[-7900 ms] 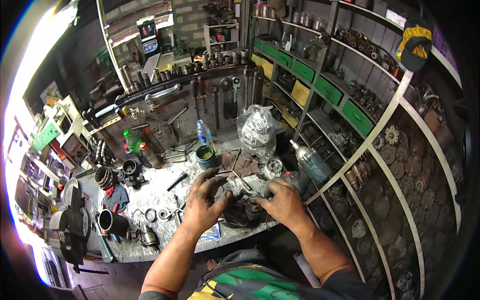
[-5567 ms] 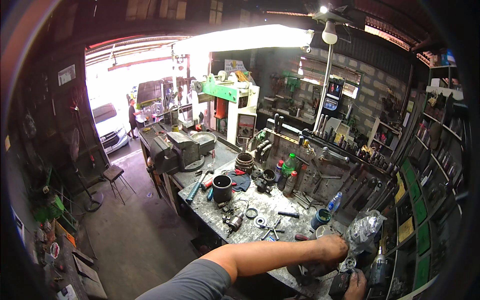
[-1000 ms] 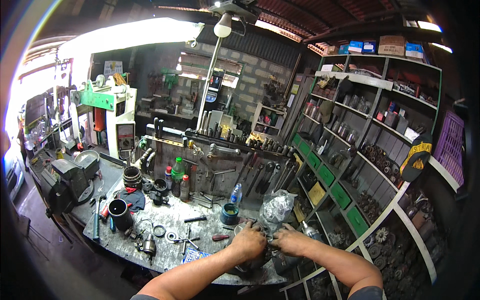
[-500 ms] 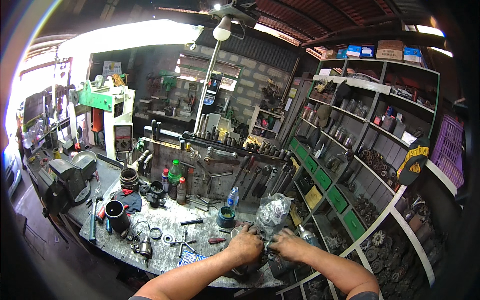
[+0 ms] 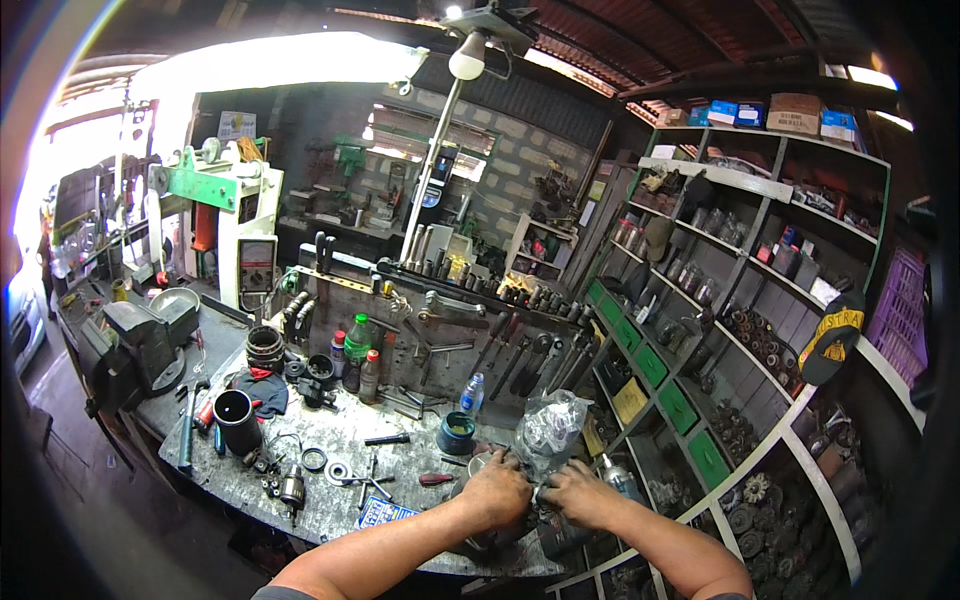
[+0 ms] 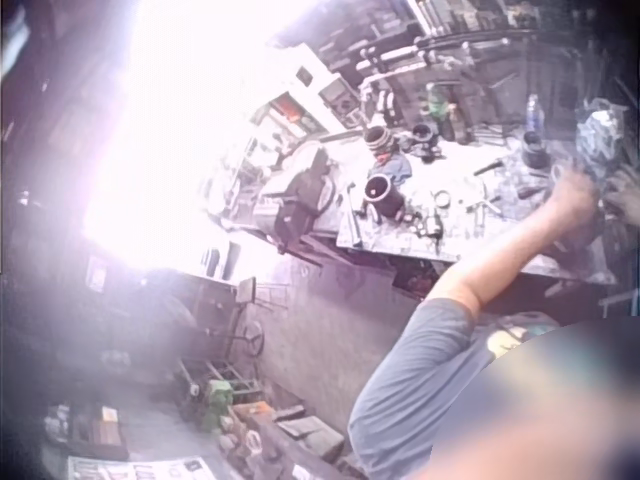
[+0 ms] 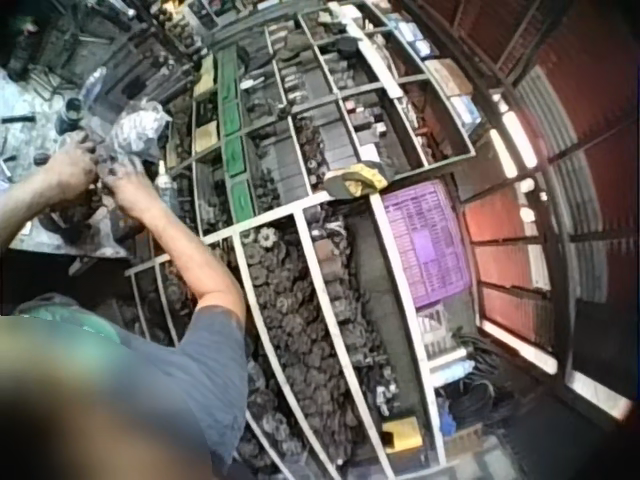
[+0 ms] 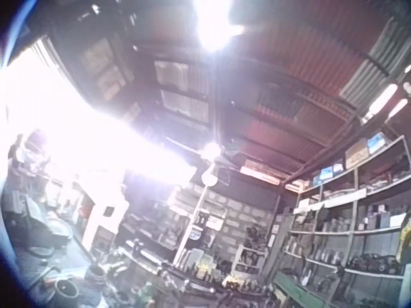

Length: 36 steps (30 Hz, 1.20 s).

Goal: The person works at a cluttered workbench, handling a small electrical component and connecting wires. They move to a bench grinder to clean or shape a part, then return to the workbench to continue assembling the component with tools.

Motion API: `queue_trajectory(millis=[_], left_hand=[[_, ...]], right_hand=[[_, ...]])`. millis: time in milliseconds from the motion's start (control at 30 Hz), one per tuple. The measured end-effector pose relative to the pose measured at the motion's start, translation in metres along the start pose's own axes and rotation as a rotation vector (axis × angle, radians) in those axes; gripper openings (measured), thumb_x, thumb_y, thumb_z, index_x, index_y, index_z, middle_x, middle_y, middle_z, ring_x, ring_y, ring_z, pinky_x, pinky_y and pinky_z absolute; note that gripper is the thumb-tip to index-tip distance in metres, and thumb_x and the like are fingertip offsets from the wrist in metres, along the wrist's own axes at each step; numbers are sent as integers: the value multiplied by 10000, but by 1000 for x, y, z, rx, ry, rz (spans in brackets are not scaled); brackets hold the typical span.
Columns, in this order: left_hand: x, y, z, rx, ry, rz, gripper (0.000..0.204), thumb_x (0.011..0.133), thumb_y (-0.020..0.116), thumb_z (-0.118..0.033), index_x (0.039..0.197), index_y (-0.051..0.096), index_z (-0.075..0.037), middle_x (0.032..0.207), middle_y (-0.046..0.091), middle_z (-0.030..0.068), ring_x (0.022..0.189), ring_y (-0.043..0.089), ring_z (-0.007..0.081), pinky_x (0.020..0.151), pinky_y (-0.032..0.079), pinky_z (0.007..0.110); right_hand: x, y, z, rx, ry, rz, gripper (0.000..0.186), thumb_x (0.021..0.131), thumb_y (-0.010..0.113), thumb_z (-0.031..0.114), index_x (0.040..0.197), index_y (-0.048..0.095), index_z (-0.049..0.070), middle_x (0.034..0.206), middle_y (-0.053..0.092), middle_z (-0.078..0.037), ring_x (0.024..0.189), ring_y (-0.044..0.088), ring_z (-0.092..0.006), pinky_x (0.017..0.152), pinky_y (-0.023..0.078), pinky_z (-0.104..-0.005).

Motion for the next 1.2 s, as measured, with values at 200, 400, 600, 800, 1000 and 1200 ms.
queue_trajectory(millis=[200, 400, 600, 800, 1000, 1200], left_hand=[[1, 1, 1, 21, -7, -6, 299, 941, 599, -252, 1072, 806, -80, 1163, 773, 117, 1281, 613, 320, 1194, 369, 600], [-1, -11, 1, 65, -25, -224, 286, 949, 596, -263, 1016, 822, -101, 1129, 777, 95, 1259, 618, 315, 1178, 377, 621], [3, 4, 1, 107, -26, 56, 318, 970, 588, -274, 1107, 800, -82, 1312, 723, 136, 1369, 583, 320, 1244, 301, 605], [4, -2, 1, 56, -70, 110, 280, 969, 610, -261, 1073, 812, -98, 1220, 754, 87, 1327, 603, 295, 1253, 313, 568], [6, 3, 2, 33, -68, 153, 273, 975, 590, -244, 1031, 815, -100, 1228, 747, 92, 1333, 595, 296, 1253, 312, 578], [4, -3, -2, 4, -50, 147, 326, 986, 557, -220, 1118, 789, -33, 1263, 736, 149, 1382, 560, 331, 1265, 296, 563]], right_hand=[[-12, 48, -16, 405, 418, 376, 260, 984, 643, 271, 1119, 733, 69, 1013, 748, -245, 982, 716, -470, 882, 576, -572], [-12, 24, -21, 463, 437, 172, 233, 973, 679, 213, 1132, 738, 53, 1067, 728, -219, 1012, 695, -441, 959, 548, -546], [10, 13, -7, 102, 43, 197, 312, 885, 635, 138, 1168, 766, 122, 1269, 696, -160, 1283, 626, -360, 1172, 414, -584], [-22, 43, -12, 596, 631, 361, 260, 1016, 650, 246, 1067, 708, -2, 989, 735, -257, 992, 705, -488, 895, 565, -568], [2, 9, -12, 194, 74, 114, 272, 887, 672, 108, 1151, 729, 78, 1051, 730, -160, 1088, 702, -385, 1021, 530, -508], [-10, 39, -18, 534, 485, 385, 232, 995, 660, 237, 1092, 700, 30, 962, 727, -250, 940, 689, -503, 878, 559, -556]])
Point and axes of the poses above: each hand's wrist, its own x-axis towards the middle knuckle, its own y-axis out of the palm, z = x × y, the point moved 10 cm from there along x, towards the middle knuckle
